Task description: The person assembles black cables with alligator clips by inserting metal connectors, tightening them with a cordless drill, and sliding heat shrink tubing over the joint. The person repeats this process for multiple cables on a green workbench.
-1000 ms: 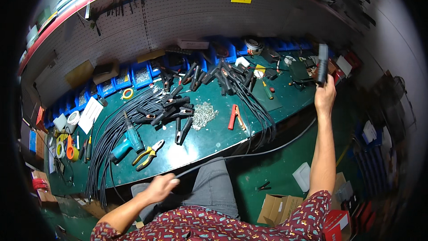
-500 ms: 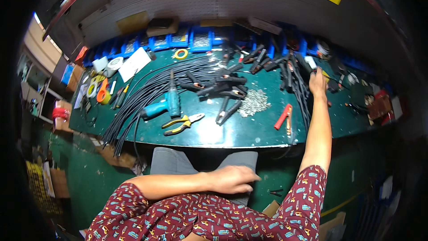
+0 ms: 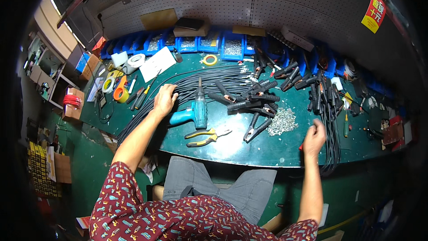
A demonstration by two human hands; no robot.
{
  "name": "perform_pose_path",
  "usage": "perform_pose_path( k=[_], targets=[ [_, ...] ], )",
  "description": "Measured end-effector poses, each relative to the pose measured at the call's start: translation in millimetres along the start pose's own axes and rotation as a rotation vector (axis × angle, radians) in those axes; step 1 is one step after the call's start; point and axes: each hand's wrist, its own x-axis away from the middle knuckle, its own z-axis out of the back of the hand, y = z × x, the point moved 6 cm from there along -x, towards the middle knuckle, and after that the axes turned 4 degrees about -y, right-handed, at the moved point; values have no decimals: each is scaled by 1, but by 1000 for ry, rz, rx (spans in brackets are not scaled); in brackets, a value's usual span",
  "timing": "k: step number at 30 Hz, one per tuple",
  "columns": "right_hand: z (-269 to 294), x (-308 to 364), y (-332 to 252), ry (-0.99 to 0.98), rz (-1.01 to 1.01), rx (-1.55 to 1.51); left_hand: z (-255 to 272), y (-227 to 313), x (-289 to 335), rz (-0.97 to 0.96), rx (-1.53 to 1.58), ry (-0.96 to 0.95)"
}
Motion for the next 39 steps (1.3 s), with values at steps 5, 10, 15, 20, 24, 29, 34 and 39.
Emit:
perform_pose_path(
  k=[5, 10, 15, 20, 24, 29, 34, 39],
  targets=[
    [-48, 109, -65, -214, -301, -297, -47, -40, -22, 31, -208, -178],
    [-100, 128, -99, -159, -315, -385, -30, -33, -22, -99, -206, -7],
    [-129, 76, -132, -201, 81, 54, -49, -54, -35, -17, -171, -106],
    [-142, 75, -140, -493, 349, 311, 0, -75, -52, 222, 80, 190],
    [-137, 70, -136, -571, 515, 408, 56, -61, -63, 215, 169, 448],
    [-126, 60, -143, -605, 761, 315, 143, -58, -53, 43, 363, 749],
    [-111, 57, -153, -554, 339, -135, 225, 0, -25, -142, 465, 768],
    [-131, 106, -150, -487, -624, -1188, 176, 81, 61, -265, 474, 447]
  ],
)
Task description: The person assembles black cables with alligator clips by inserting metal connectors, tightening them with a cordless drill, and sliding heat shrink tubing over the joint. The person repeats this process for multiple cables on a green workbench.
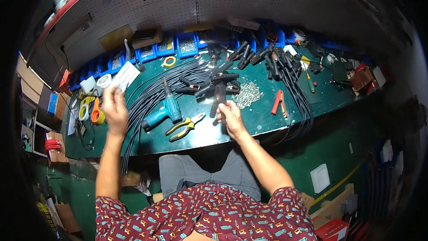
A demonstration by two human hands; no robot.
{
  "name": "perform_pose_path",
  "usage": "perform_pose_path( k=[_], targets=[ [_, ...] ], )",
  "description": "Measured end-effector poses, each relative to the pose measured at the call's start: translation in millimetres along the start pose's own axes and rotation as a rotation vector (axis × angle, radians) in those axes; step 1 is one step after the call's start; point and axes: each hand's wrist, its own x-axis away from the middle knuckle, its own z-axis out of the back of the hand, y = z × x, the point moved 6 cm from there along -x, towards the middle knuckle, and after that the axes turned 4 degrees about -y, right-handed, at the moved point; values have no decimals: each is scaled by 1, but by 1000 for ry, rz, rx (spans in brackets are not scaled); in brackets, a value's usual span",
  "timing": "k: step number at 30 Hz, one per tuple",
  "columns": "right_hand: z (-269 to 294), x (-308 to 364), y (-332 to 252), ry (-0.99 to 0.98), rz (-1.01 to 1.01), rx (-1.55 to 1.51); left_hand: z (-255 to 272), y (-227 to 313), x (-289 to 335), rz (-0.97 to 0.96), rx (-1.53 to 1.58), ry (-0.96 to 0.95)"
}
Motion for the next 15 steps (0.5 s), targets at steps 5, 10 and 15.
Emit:
perform_pose_path(
  k=[5, 10, 15],
  targets=[
    [-22, 47, 22, 57, -118, -267, -79, 34, 159, 211, 49, -449],
    [-20, 79, 34, -6, -183, -99, -137, 11, 235, 290, -33, -710],
    [-29, 104, 34, -121, -216, 76, -138, 22, 229, 239, -11, -506]
  ],
)
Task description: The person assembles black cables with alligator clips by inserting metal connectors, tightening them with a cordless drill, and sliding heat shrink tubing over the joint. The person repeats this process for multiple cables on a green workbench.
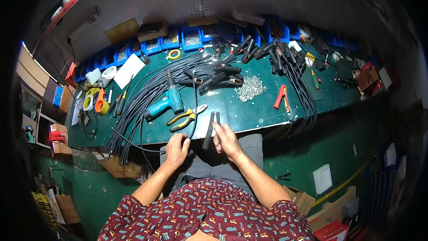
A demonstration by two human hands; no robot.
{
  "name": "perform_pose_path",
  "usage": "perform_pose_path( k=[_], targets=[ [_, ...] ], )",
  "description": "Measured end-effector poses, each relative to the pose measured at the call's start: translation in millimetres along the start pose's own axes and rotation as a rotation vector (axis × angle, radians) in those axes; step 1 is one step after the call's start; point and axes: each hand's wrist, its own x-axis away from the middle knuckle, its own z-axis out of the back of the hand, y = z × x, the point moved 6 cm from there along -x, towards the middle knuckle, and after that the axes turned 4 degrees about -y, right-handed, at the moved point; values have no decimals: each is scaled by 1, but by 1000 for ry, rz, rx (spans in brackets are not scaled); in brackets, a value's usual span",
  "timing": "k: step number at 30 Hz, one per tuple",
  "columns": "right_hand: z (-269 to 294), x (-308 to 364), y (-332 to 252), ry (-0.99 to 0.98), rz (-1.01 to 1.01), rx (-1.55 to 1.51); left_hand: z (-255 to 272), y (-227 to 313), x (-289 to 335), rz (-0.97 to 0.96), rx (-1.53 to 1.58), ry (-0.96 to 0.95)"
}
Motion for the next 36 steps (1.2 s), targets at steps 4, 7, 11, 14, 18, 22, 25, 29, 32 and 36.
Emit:
perform_pose_path(
  k=[4, 7, 11, 14, 18, 22, 25, 29, 32, 36],
  targets=[
    [-27, 5, 3, -117, -56, 78, -27, 41, -12, 191, 858, -205],
    [-35, -3, 5, -112, 8, 49, -38, 62, -15, 295, 1108, -318],
    [-43, -8, -12, -1, 108, 354, -15, 69, -23, 206, 848, -128],
    [-42, -15, -1, 13, 173, 279, -13, 69, -25, 187, 799, -63],
    [-38, -21, 8, -1, 151, 71, -37, 53, -25, 298, 1018, -67],
    [-24, -22, 11, 182, 165, 275, -43, 54, -34, 353, 989, -6],
    [-31, -16, -16, 462, 874, 1199, -62, 45, -46, 310, 753, 115],
    [0, -22, -13, 511, 416, 865, -79, 53, -60, 259, 669, 167],
    [37, -29, 9, 429, 158, 578, -91, 75, -67, 487, 965, -22],
    [56, -20, -7, 608, 359, 843, -122, 74, -82, 363, 802, 37]
  ],
)
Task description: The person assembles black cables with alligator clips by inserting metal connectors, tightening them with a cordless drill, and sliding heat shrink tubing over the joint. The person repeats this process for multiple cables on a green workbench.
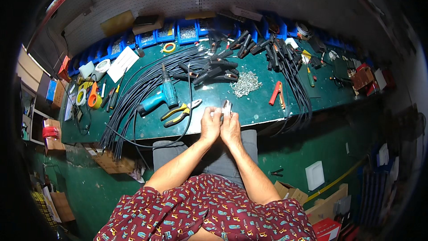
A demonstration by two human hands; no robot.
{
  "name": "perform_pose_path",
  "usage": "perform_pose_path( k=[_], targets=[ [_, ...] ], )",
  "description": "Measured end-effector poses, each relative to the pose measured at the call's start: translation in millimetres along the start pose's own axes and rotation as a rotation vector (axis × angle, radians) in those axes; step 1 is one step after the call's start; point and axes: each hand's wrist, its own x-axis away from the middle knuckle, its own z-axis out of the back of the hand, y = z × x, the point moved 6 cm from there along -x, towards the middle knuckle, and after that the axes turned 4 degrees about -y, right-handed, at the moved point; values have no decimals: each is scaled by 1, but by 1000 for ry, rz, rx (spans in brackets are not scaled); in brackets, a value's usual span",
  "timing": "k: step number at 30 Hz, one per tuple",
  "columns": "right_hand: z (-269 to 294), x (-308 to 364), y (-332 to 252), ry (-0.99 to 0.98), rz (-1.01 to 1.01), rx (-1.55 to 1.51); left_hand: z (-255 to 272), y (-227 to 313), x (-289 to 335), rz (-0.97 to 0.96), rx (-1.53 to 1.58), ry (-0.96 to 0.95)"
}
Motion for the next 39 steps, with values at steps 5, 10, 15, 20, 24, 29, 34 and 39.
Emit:
perform_pose_path(
  k=[5, 10, 15, 20, 24, 29, 34, 39],
  targets=[
    [19, 6, -5, 24, -181, -97, -15, 16, 0, 102, -111, -37],
    [21, 7, 11, -5, -257, -30, -29, -18, -13, 19, -173, 43],
    [10, 36, 6, 67, -62, -20, -5, -19, -43, 39, -225, 189],
    [12, 77, -30, -298, -460, -665, 23, 1, -83, -176, -444, 151],
    [40, 41, -23, -210, -381, -849, 36, 30, -77, -301, -714, 62],
    [55, 26, -28, -216, -362, -1203, 91, 37, -134, -238, -551, 358],
    [49, 9, -44, -236, -439, -1414, 111, -11, -178, -48, -401, 444],
    [65, -27, -39, -180, -352, -1624, 80, 41, -119, -112, 34, 57]
  ],
)
